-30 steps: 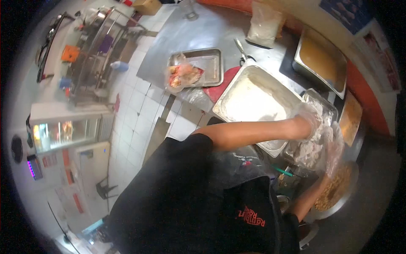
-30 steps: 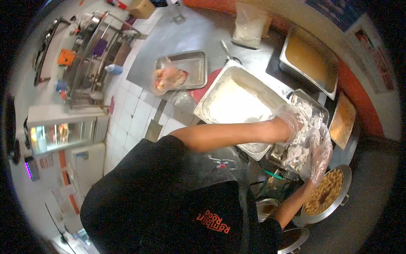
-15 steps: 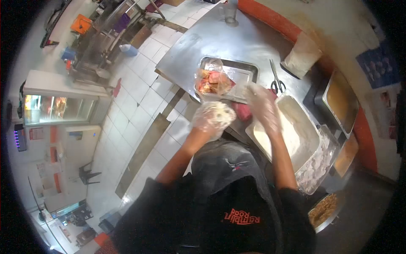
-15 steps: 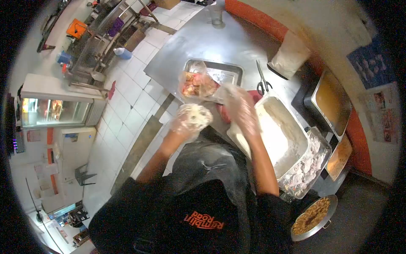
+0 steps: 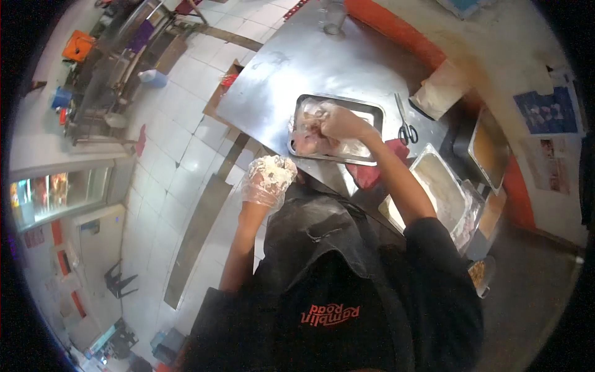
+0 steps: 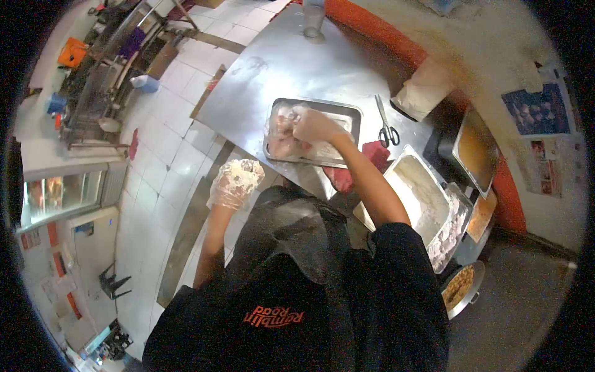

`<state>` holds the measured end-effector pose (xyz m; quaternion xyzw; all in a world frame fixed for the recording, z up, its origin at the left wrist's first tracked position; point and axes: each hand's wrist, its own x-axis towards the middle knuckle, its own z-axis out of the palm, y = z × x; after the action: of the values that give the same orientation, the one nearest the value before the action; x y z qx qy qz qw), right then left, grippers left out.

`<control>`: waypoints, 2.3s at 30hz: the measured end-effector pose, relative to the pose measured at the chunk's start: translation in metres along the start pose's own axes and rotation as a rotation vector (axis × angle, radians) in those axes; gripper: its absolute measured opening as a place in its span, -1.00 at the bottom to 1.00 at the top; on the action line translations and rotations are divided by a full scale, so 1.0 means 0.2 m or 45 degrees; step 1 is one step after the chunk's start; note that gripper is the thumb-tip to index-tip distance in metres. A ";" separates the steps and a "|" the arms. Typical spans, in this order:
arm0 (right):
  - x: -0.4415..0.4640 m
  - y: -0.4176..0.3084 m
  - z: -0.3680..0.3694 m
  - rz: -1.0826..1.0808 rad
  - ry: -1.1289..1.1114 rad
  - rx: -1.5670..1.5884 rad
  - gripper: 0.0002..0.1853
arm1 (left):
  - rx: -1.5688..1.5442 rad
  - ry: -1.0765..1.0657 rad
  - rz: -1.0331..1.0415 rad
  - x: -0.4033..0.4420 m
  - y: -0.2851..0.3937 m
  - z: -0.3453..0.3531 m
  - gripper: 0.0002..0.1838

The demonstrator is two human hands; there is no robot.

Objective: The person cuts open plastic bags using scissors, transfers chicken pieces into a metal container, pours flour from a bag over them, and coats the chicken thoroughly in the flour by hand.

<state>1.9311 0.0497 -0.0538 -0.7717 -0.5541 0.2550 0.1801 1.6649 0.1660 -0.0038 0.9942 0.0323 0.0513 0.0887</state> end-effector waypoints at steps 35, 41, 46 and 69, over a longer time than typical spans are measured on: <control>0.08 -0.32 0.44 0.148 0.523 0.120 -0.70 | -0.567 -0.150 -0.414 -0.18 -0.61 0.48 -0.49; -0.26 -0.46 0.02 0.589 0.284 0.814 -0.78 | -1.247 0.065 -0.454 -0.27 -0.76 0.82 -0.58; -0.93 -0.48 -0.29 0.746 0.671 0.725 -0.73 | -1.236 0.142 -0.228 -0.06 -0.46 0.49 -0.60; -0.10 -0.43 0.73 0.204 0.209 -0.207 -0.74 | 0.140 -0.662 -0.181 0.15 -0.21 0.03 -0.61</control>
<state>1.7735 0.0569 -0.1193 -0.8437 -0.4931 0.1589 0.1409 1.6926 0.2076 -0.0138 0.9725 0.0808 -0.2140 0.0433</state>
